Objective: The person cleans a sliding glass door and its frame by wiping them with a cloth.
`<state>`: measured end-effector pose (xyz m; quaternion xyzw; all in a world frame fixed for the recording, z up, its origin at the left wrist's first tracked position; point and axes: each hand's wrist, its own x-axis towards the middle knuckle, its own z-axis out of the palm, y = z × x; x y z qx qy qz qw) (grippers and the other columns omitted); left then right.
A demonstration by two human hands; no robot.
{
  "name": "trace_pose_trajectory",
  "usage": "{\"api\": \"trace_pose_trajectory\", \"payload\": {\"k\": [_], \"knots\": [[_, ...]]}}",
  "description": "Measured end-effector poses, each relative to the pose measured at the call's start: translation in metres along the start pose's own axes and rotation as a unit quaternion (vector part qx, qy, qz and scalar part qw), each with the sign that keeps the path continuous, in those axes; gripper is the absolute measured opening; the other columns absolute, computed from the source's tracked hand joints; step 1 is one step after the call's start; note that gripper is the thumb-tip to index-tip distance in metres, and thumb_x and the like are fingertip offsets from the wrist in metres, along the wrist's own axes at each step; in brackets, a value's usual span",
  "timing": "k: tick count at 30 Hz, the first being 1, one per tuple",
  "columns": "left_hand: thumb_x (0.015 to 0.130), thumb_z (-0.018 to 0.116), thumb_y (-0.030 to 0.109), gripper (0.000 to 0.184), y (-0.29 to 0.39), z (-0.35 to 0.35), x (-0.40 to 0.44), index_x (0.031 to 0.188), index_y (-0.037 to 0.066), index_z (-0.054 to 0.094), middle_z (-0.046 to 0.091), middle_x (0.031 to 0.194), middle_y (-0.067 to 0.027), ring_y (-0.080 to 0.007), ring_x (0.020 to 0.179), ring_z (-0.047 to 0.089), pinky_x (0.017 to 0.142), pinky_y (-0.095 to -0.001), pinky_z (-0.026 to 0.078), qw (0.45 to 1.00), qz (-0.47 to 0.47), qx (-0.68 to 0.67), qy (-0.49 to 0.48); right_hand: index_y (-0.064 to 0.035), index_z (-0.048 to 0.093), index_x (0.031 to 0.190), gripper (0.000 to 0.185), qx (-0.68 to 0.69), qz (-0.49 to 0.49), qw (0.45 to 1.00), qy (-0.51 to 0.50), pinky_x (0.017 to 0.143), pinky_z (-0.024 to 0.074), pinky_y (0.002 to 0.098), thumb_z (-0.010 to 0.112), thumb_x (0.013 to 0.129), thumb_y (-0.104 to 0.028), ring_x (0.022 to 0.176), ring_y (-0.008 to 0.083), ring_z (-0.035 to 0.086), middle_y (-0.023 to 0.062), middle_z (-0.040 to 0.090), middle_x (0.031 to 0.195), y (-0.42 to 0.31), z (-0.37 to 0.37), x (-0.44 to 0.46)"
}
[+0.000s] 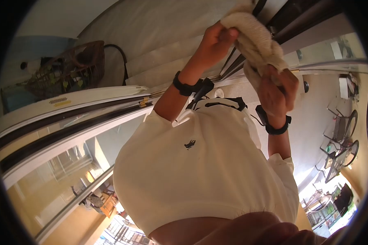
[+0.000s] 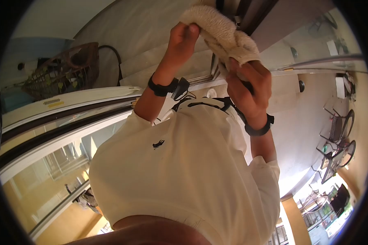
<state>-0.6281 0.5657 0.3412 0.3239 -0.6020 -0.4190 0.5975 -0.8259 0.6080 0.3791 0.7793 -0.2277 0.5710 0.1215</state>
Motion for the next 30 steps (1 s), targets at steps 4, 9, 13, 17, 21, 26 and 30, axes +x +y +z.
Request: {"api": "trace_pose_trajectory", "payload": {"k": [4,9,13,17,21,26,30], "knots": [[0.102,0.052,0.026,0.031,-0.008,0.035,0.020,0.123,0.003,0.057,0.063,0.116,-0.0055,-0.0139,0.106,0.057,0.092,-0.0311,0.048,0.988,0.100,-0.101,0.067,-0.0100,0.068,0.100,0.035,0.000,0.029,0.999,-0.018,0.074,0.0515,0.0345,0.080,0.071,0.005,0.098,0.0269,0.058,0.0114,0.057,0.110,0.019,0.012,-0.008],[0.085,0.069,0.021,0.039,-0.125,0.021,-0.029,0.119,0.004,0.059,0.063,0.118,-0.0090,-0.0184,0.108,0.058,0.094,-0.0342,0.047,0.996,-0.065,0.057,0.010,-0.0181,0.068,0.119,0.047,-0.020,-0.042,0.972,-0.231,0.085,0.0479,0.0364,0.069,0.075,-0.001,0.101,0.0240,0.056,0.0067,0.055,0.114,0.037,0.050,-0.105],[0.088,0.066,0.015,0.029,-0.145,0.024,-0.058,0.114,0.004,0.061,0.066,0.109,-0.0085,-0.0181,0.100,0.061,0.091,-0.0328,0.049,0.986,-0.137,0.084,0.035,-0.0197,0.068,0.122,0.048,0.005,-0.029,0.941,-0.336,0.090,0.0459,0.0375,0.061,0.077,-0.003,0.112,0.0233,0.056,0.0068,0.055,0.125,0.042,0.051,-0.125],[0.096,0.056,0.023,0.032,-0.066,0.031,-0.022,0.119,0.000,0.057,0.064,0.113,-0.0108,-0.0161,0.103,0.059,0.092,-0.0307,0.048,0.972,-0.228,0.049,0.029,-0.0165,0.071,0.115,0.040,0.043,-0.045,0.970,-0.237,0.095,0.0444,0.0393,0.062,0.081,0.003,0.132,0.0265,0.048,0.0107,0.051,0.141,0.052,0.037,-0.094],[0.101,0.049,0.032,0.040,-0.021,0.031,0.022,0.124,-0.001,0.053,0.063,0.117,-0.0100,-0.0155,0.104,0.058,0.093,-0.0295,0.047,0.970,-0.175,-0.162,0.049,-0.0144,0.075,0.104,0.023,-0.046,-0.075,0.988,-0.126,0.099,0.0429,0.0420,0.070,0.085,-0.003,0.133,0.0305,0.046,0.0144,0.053,0.138,0.056,0.021,-0.042],[0.094,0.063,0.039,0.055,-0.002,0.021,0.042,0.131,0.001,0.049,0.063,0.117,-0.0081,-0.0164,0.106,0.058,0.093,-0.0307,0.047,0.996,-0.022,-0.073,-0.039,-0.0037,0.062,0.086,0.017,-0.138,-0.003,0.990,-0.003,0.068,0.0514,0.0363,0.069,0.080,0.010,0.085,0.0250,0.059,0.0095,0.059,0.092,0.042,0.023,-0.013],[0.086,0.069,0.048,0.063,-0.034,0.019,0.020,0.121,-0.002,0.055,0.067,0.108,-0.0148,-0.0230,0.100,0.064,0.087,-0.0349,0.050,0.995,-0.074,-0.056,-0.032,-0.0030,0.058,0.082,0.021,-0.158,0.078,0.984,-0.035,0.059,0.0481,0.0360,0.059,0.077,0.017,0.066,0.0241,0.058,0.0088,0.056,0.076,0.038,0.052,-0.058]]}}
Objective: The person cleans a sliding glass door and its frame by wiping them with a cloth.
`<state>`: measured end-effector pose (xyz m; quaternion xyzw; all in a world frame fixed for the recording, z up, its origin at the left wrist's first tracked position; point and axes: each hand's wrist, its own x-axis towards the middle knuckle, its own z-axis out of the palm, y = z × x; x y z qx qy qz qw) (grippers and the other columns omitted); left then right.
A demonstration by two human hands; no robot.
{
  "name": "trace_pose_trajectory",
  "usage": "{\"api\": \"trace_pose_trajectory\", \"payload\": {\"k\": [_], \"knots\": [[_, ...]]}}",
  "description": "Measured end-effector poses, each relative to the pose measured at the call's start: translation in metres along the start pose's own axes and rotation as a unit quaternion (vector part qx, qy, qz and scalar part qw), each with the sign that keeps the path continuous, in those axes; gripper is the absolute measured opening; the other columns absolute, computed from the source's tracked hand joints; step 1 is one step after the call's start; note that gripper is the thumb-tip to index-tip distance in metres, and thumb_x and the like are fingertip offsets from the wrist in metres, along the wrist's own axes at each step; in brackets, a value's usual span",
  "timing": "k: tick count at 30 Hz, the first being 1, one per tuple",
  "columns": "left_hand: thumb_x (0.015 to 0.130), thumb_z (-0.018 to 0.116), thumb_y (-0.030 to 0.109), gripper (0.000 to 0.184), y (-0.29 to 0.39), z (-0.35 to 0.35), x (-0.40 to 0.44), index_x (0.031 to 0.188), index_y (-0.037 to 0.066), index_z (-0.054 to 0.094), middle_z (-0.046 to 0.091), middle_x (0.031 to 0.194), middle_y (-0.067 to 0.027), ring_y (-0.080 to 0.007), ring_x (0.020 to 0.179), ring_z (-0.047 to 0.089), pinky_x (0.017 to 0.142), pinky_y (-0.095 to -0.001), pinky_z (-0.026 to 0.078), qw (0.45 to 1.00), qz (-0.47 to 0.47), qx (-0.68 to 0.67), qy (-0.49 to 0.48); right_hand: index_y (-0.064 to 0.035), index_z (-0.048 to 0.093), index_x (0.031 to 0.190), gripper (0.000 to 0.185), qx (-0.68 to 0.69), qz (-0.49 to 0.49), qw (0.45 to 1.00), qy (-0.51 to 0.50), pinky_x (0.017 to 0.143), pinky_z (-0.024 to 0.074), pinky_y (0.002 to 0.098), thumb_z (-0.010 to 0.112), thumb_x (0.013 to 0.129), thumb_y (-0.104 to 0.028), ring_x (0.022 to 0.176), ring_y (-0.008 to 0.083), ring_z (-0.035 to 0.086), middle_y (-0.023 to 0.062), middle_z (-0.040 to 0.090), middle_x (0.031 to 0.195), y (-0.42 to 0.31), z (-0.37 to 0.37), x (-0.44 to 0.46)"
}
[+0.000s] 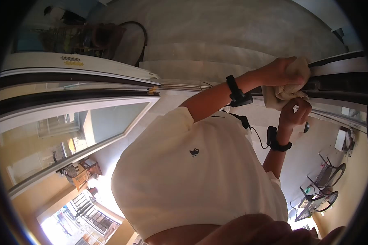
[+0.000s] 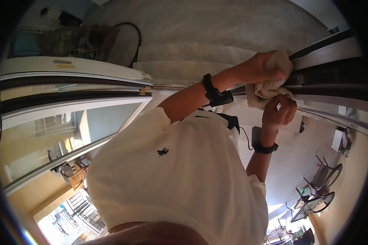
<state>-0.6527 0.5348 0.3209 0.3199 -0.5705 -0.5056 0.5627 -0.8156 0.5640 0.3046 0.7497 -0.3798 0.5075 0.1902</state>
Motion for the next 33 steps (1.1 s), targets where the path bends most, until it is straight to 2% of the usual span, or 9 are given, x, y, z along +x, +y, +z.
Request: {"api": "trace_pose_trajectory", "payload": {"k": [7,8,12,19,22,25,27,30,33], "knots": [[0.092,0.064,0.034,0.053,-0.055,-0.031,-0.040,0.133,0.003,0.049,0.064,0.119,-0.0181,-0.0292,0.110,0.062,0.093,-0.0374,0.048,0.981,-0.139,0.124,-0.059,-0.0036,0.061,0.096,0.010,-0.029,0.236,0.965,-0.111,0.054,0.0505,0.0367,0.063,0.086,-0.002,0.063,0.0288,0.064,0.0111,0.063,0.081,-0.032,0.019,-0.063],[0.092,0.064,0.034,0.053,-0.055,-0.035,-0.039,0.133,0.003,0.049,0.064,0.119,-0.0181,-0.0292,0.110,0.062,0.093,-0.0374,0.048,0.982,-0.133,0.119,-0.067,-0.0041,0.057,0.122,0.032,0.001,0.318,0.932,-0.177,0.065,0.0532,0.0390,0.062,0.091,-0.014,0.079,0.0324,0.067,0.0150,0.065,0.098,-0.037,0.015,-0.075],[0.097,0.056,0.026,0.048,-0.019,-0.052,-0.060,0.137,0.002,0.045,0.062,0.124,-0.0181,-0.0297,0.115,0.060,0.097,-0.0376,0.046,0.988,-0.048,0.090,-0.115,-0.0099,0.022,0.154,0.078,0.037,0.357,0.921,-0.149,0.094,0.0475,0.0442,0.066,0.091,-0.019,0.118,0.0376,0.056,0.0214,0.053,0.133,-0.111,0.006,-0.051],[0.097,0.058,0.024,0.049,0.072,-0.054,-0.053,0.139,0.004,0.045,0.063,0.124,-0.0156,-0.0265,0.114,0.061,0.097,-0.0363,0.047,0.978,-0.022,-0.024,-0.205,-0.0083,0.044,0.144,0.074,-0.057,0.245,0.967,-0.039,0.091,0.0499,0.0398,0.079,0.079,-0.016,0.111,0.0329,0.061,0.0175,0.060,0.124,-0.151,-0.021,0.040],[0.093,0.063,0.021,0.050,0.092,-0.056,-0.065,0.137,0.005,0.047,0.063,0.125,-0.0151,-0.0278,0.116,0.061,0.097,-0.0382,0.048,0.962,0.163,0.001,-0.218,-0.0018,0.056,0.120,0.055,-0.184,0.132,0.971,0.075,0.081,0.0532,0.0357,0.083,0.074,-0.014,0.097,0.0279,0.066,0.0137,0.065,0.111,-0.125,-0.036,0.054],[0.092,0.063,0.019,0.048,0.091,-0.066,-0.070,0.136,0.006,0.048,0.062,0.126,-0.0154,-0.0286,0.115,0.061,0.098,-0.0385,0.048,0.960,0.095,-0.002,-0.265,0.0002,0.054,0.111,0.054,-0.184,0.099,0.959,0.194,0.075,0.0552,0.0357,0.087,0.070,-0.012,0.085,0.0271,0.068,0.0134,0.067,0.099,-0.068,-0.044,0.066],[0.091,0.063,0.018,0.050,0.077,-0.065,-0.070,0.136,0.006,0.046,0.061,0.127,-0.0174,-0.0308,0.116,0.060,0.098,-0.0396,0.048,0.958,0.153,0.036,-0.239,-0.0005,0.052,0.118,0.056,-0.104,0.161,0.965,0.179,0.078,0.0547,0.0388,0.084,0.075,-0.017,0.095,0.0317,0.064,0.0166,0.063,0.105,-0.041,-0.043,0.075],[0.090,0.063,0.017,0.054,0.072,-0.077,-0.075,0.139,0.007,0.043,0.056,0.132,-0.0193,-0.0321,0.122,0.055,0.102,-0.0406,0.045,0.968,0.145,0.046,-0.200,-0.0052,0.043,0.136,0.065,-0.253,0.118,0.957,0.081,0.085,0.0508,0.0497,0.076,0.083,-0.026,0.111,0.0424,0.045,0.0239,0.040,0.122,-0.054,-0.014,0.090],[0.089,0.063,0.016,0.058,0.059,-0.085,-0.070,0.142,0.006,0.040,0.048,0.140,-0.0204,-0.0324,0.130,0.047,0.108,-0.0405,0.040,0.972,0.129,0.075,-0.184,-0.0043,0.035,0.141,0.085,-0.256,0.164,0.948,0.093,0.085,0.0483,0.0539,0.081,0.077,-0.036,0.113,0.0443,0.043,0.0252,0.038,0.121,-0.051,0.003,0.074]]}}
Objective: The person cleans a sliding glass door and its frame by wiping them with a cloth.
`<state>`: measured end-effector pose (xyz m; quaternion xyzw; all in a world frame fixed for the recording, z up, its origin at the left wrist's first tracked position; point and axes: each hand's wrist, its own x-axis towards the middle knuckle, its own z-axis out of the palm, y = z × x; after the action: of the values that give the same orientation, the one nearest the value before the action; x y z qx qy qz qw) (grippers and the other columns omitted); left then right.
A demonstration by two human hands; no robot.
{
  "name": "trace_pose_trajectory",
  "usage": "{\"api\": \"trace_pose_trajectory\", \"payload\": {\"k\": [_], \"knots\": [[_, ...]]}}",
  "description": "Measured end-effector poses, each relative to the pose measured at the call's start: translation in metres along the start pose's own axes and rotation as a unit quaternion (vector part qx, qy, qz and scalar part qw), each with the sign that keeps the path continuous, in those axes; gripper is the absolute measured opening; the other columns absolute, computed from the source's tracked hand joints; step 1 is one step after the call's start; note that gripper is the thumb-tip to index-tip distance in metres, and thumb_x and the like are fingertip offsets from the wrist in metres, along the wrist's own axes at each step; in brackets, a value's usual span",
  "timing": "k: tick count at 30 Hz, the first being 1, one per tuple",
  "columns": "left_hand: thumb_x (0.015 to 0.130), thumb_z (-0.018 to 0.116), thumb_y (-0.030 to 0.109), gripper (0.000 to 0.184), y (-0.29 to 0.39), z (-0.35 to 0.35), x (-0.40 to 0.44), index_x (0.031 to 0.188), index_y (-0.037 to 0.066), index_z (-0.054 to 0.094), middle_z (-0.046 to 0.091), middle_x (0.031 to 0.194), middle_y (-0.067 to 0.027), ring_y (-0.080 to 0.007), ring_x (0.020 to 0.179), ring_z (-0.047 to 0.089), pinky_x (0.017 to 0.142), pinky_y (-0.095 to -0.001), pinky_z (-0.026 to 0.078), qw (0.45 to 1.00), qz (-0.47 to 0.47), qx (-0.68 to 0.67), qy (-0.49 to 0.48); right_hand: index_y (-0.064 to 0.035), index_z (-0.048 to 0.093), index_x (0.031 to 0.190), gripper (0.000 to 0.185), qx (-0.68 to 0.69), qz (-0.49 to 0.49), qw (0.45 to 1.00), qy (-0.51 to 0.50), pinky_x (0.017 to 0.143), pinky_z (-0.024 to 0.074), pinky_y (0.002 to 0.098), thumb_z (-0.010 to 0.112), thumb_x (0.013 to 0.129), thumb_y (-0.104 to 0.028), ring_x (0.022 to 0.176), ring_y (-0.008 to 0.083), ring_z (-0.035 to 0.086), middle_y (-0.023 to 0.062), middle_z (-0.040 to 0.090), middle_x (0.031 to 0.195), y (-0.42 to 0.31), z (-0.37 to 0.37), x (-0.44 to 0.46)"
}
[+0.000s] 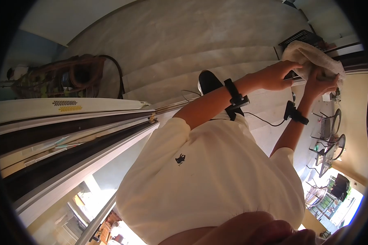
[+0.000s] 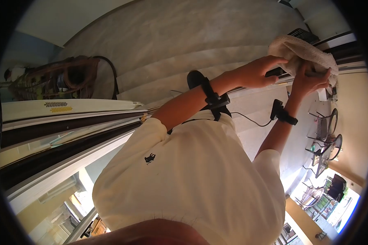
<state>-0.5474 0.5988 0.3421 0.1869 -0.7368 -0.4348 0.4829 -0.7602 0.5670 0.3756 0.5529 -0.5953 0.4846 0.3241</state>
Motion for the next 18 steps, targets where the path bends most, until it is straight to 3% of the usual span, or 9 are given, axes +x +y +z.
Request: {"api": "trace_pose_trajectory", "payload": {"k": [4,6,8,9,12,14,16,17,18], "knots": [[0.087,0.062,0.016,0.061,-0.034,0.009,-0.006,0.142,0.003,0.039,0.042,0.145,-0.0199,-0.0323,0.135,0.041,0.113,-0.0395,0.033,0.998,-0.047,0.022,-0.018,-0.0018,0.034,0.142,0.093,0.044,0.070,0.996,-0.014,0.095,0.0406,0.0571,0.081,0.074,-0.042,0.118,0.0462,0.039,0.0313,0.037,0.128,0.013,0.014,-0.042],[0.084,0.063,0.012,0.063,-0.045,0.008,-0.005,0.142,0.001,0.038,0.042,0.144,-0.0214,-0.0329,0.135,0.041,0.113,-0.0396,0.033,0.996,-0.079,0.016,-0.033,-0.0020,0.040,0.140,0.087,0.009,0.109,0.988,-0.110,0.100,0.0356,0.0584,0.080,0.075,-0.042,0.126,0.0453,0.036,0.0294,0.038,0.135,0.022,0.027,-0.062],[0.083,0.063,0.010,0.064,-0.026,-0.007,-0.006,0.141,0.000,0.039,0.043,0.143,-0.0224,-0.0325,0.135,0.041,0.113,-0.0394,0.033,0.993,-0.092,-0.047,-0.058,-0.0033,0.055,0.129,0.066,0.037,0.032,0.990,-0.132,0.102,0.0315,0.0583,0.080,0.073,-0.030,0.122,0.0464,0.042,0.0222,0.054,0.131,0.027,0.038,-0.091],[0.083,0.063,0.010,0.064,-0.035,-0.004,-0.010,0.141,0.000,0.039,0.043,0.143,-0.0224,-0.0325,0.135,0.041,0.113,-0.0394,0.033,0.992,-0.096,-0.045,-0.061,-0.0040,0.060,0.122,0.057,-0.023,0.015,0.996,-0.089,0.102,0.0337,0.0563,0.079,0.074,-0.028,0.121,0.0423,0.047,0.0182,0.061,0.124,0.019,0.037,-0.101],[0.084,0.063,0.012,0.065,-0.066,0.008,0.001,0.141,-0.001,0.038,0.040,0.144,-0.0246,-0.0343,0.135,0.041,0.112,-0.0397,0.035,0.996,-0.064,-0.040,-0.057,-0.0027,0.063,0.116,0.052,0.103,-0.013,0.991,-0.079,0.098,0.0388,0.0536,0.079,0.073,-0.027,0.110,0.0409,0.056,0.0198,0.064,0.115,0.034,0.035,-0.079],[0.083,0.064,0.014,0.069,-0.066,0.012,0.010,0.144,-0.001,0.035,0.034,0.146,-0.0273,-0.0389,0.133,0.041,0.109,-0.0423,0.039,0.984,0.079,0.155,0.032,-0.0001,0.066,0.109,0.044,0.102,-0.027,0.992,-0.071,0.090,0.0437,0.0523,0.077,0.072,-0.022,0.100,0.0426,0.060,0.0212,0.066,0.107,0.050,0.029,-0.037],[0.083,0.064,0.016,0.072,-0.025,-0.009,0.036,0.146,0.001,0.032,0.027,0.149,-0.0297,-0.0431,0.135,0.038,0.108,-0.0451,0.040,0.983,0.131,0.128,0.008,0.0005,0.068,0.108,0.039,0.080,-0.086,0.991,-0.062,0.089,0.0437,0.0525,0.075,0.076,-0.020,0.100,0.0422,0.060,0.0217,0.067,0.106,0.042,0.014,0.014],[0.083,0.064,0.016,0.072,-0.009,-0.015,0.049,0.146,0.001,0.032,0.027,0.149,-0.0297,-0.0431,0.135,0.038,0.108,-0.0451,0.040,0.985,0.126,0.122,0.007,0.0000,0.067,0.110,0.044,0.060,-0.122,0.990,-0.037,0.083,0.0480,0.0498,0.077,0.078,-0.028,0.090,0.0359,0.065,0.0190,0.068,0.107,0.049,0.014,0.029],[0.083,0.064,0.017,0.073,0.006,-0.020,0.061,0.146,0.001,0.031,0.026,0.149,-0.0299,-0.0438,0.135,0.037,0.108,-0.0459,0.040,0.981,0.161,0.111,0.003,-0.0008,0.066,0.112,0.048,0.059,-0.104,0.992,-0.027,0.088,0.0441,0.0524,0.078,0.078,-0.033,0.098,0.0370,0.061,0.0180,0.067,0.109,0.031,0.013,0.032]]}}
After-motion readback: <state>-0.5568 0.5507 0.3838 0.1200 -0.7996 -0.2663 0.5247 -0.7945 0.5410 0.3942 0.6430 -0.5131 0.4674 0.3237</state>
